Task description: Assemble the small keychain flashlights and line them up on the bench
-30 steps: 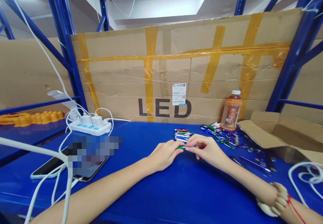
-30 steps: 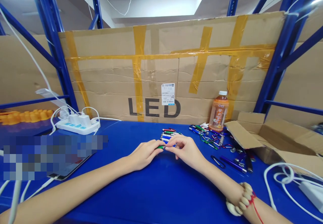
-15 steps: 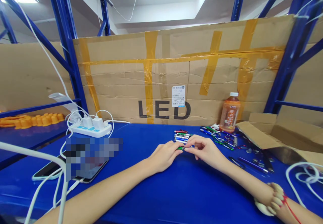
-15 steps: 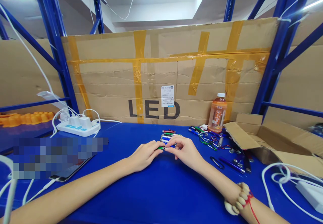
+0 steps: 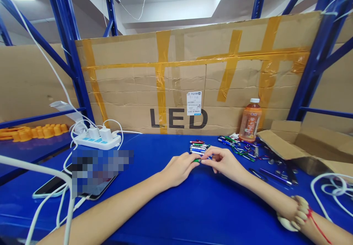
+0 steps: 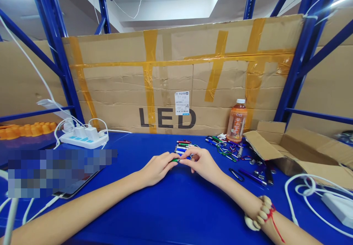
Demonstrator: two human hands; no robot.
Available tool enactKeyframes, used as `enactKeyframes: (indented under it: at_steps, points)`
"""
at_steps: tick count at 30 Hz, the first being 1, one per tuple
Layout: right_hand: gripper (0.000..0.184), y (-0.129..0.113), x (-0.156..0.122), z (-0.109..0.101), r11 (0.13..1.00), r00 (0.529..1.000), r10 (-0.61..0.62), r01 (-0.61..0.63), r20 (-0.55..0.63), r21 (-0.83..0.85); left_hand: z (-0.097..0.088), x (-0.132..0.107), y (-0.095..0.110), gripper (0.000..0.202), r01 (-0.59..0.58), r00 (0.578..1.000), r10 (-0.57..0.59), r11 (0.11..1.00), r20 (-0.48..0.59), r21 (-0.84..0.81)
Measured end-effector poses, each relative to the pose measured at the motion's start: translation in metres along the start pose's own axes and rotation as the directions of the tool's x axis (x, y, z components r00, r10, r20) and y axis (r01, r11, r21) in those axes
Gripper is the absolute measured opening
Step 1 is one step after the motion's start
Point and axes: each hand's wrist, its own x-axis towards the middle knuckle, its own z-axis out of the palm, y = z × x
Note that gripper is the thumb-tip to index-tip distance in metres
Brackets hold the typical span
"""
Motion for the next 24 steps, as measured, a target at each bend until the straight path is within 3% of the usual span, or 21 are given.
enactKeyframes:
  at_steps: [7,14,24]
  points:
    - [0.032,-0.0027,-0.0001,0.0009,1.0,1.0,0.021,-0.021,-0.001,0.001,-0.001,0.0,0.0007,0.028,0.014,1.0,-0.014,1.0,0.019,-0.004]
    - [0.037,-0.0055,0.0005,0.0024,0.987,0.988,0.152,-0.154,0.03,0.05,0.0001,-0.0004,0.0002,0.03,0.006,1.0,-0.005,1.0,0.017,-0.015]
    - [0.043,-0.0069,0.0,0.0043,0.964,0.973,0.225,-0.23,0.054,0.136,-0.0013,-0.0001,0.0005,0.03,0.016,0.999,-0.015,0.999,0.037,-0.037]
